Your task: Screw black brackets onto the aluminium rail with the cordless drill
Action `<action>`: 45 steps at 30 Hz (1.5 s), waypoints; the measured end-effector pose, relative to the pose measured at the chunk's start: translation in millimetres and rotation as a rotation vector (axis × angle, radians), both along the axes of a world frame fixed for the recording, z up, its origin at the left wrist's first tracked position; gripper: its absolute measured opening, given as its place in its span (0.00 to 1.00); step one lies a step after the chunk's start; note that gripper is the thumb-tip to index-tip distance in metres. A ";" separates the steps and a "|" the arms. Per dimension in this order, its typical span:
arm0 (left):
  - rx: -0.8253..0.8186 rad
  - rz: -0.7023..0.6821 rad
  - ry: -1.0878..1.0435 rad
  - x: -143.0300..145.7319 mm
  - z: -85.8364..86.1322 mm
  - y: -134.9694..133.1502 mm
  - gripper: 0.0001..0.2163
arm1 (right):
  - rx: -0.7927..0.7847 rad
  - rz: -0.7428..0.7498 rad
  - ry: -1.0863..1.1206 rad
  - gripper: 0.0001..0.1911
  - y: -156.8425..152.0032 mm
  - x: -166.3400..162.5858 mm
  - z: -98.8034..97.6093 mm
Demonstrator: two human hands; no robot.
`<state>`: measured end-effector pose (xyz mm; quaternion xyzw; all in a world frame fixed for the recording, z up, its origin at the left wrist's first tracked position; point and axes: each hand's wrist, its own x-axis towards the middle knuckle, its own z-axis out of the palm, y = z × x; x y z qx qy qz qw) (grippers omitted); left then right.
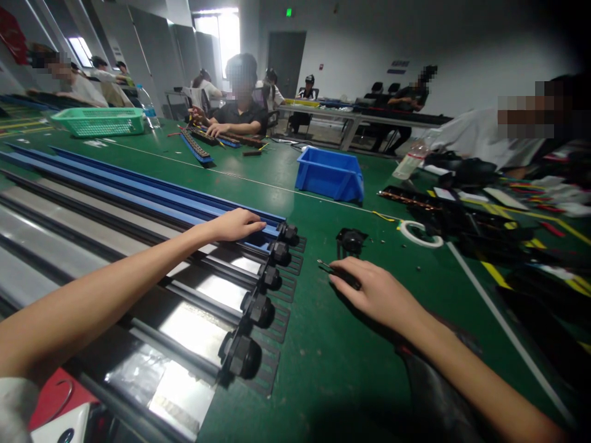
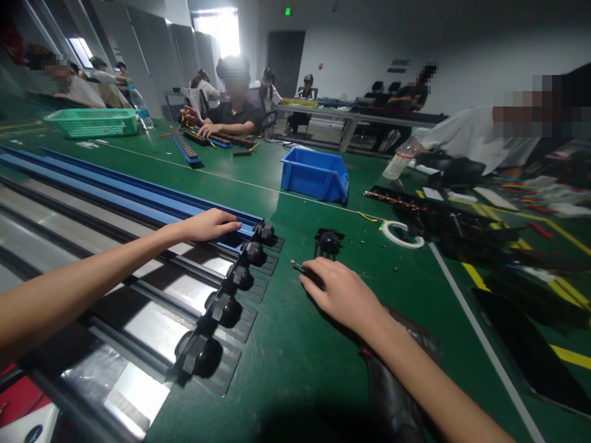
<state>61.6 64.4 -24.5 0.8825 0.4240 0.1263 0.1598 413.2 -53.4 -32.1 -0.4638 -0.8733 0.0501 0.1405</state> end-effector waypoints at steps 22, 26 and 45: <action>-0.007 -0.025 0.001 2.4 4.8 -2.9 0.23 | -0.014 0.017 -0.024 0.16 2.6 1.8 -5.2; -0.013 -0.026 0.006 2.8 5.8 -4.0 0.23 | -0.026 0.014 -0.029 0.16 2.8 1.7 -5.5; -0.020 -0.033 0.015 -0.4 8.0 -1.9 0.23 | 0.024 0.032 0.014 0.14 0.0 0.4 -0.9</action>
